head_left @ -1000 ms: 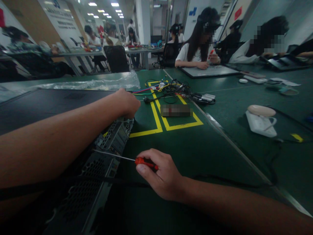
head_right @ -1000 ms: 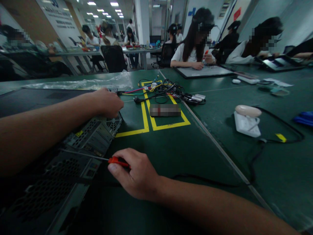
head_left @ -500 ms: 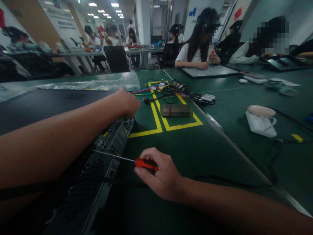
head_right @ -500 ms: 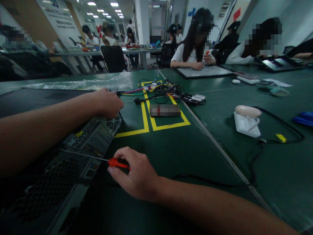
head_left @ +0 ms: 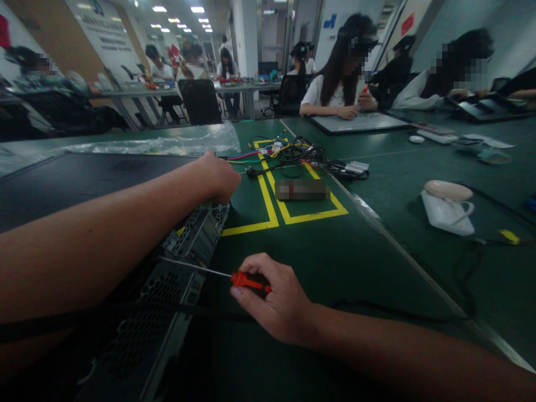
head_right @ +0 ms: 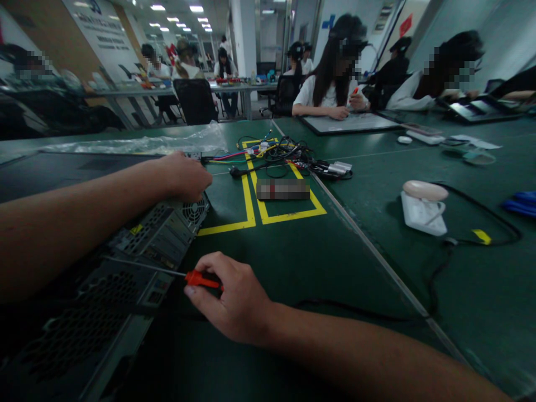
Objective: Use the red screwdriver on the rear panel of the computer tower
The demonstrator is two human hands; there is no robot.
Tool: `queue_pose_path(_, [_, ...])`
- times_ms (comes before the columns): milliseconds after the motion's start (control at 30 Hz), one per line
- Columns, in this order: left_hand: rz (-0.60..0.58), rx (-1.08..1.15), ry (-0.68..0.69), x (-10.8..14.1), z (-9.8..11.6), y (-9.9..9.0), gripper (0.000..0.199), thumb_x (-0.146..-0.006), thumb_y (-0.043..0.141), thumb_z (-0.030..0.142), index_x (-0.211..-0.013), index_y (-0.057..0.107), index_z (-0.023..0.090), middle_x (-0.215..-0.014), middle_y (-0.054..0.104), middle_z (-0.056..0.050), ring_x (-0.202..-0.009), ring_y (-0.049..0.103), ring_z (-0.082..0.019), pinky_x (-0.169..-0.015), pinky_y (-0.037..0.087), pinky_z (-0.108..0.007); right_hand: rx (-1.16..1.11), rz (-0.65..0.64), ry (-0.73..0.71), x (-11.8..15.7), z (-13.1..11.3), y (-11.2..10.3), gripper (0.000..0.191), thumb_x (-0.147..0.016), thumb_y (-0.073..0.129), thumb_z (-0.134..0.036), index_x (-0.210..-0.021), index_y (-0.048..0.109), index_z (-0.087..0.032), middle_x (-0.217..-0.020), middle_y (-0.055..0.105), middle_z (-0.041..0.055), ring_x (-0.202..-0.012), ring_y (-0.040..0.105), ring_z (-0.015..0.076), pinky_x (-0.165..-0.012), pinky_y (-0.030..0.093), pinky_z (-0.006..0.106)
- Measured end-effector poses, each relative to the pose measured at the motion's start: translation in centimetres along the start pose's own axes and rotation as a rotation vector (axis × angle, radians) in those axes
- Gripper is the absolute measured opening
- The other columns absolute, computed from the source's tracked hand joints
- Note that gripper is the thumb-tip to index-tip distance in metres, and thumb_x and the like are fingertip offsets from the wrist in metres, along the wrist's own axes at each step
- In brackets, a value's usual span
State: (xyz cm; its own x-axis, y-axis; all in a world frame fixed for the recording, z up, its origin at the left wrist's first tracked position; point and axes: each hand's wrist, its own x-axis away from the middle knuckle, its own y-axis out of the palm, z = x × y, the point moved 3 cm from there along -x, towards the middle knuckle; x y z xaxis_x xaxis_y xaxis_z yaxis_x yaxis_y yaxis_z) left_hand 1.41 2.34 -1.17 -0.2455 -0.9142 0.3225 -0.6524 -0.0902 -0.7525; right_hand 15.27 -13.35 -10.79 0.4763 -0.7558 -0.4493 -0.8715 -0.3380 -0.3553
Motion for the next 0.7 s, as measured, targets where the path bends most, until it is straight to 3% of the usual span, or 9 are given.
queue_pose_path(433, [-0.007, -0.001, -0.011, 0.17, 0.06, -0.11, 0.036, -0.081, 0.056, 0.027, -0.110, 0.075, 0.026, -0.114, 0.074, -0.012, -0.106, 0.064, -0.030, -0.092, 0.046, -0.047, 0.002, 0.000, 0.018, 0.05, 0.05, 0.06, 0.016, -0.089, 0.067, -0.028, -0.100, 0.057, -0.021, -0.083, 0.064, -0.0003, -0.066, 0.057, 0.0131, -0.066, 0.049, 0.027])
queue_pose_path(700, [-0.014, 0.007, 0.005, 0.28, 0.18, -0.28, 0.044, -0.078, 0.057, 0.022, -0.118, 0.074, 0.019, -0.121, 0.073, -0.018, -0.111, 0.064, -0.036, -0.094, 0.047, -0.053, 0.001, -0.004, 0.010, 0.05, 0.07, 0.02, 0.017, -0.090, 0.067, -0.027, -0.101, 0.057, -0.021, -0.083, 0.063, -0.0009, -0.067, 0.057, 0.0127, -0.064, 0.046, 0.026])
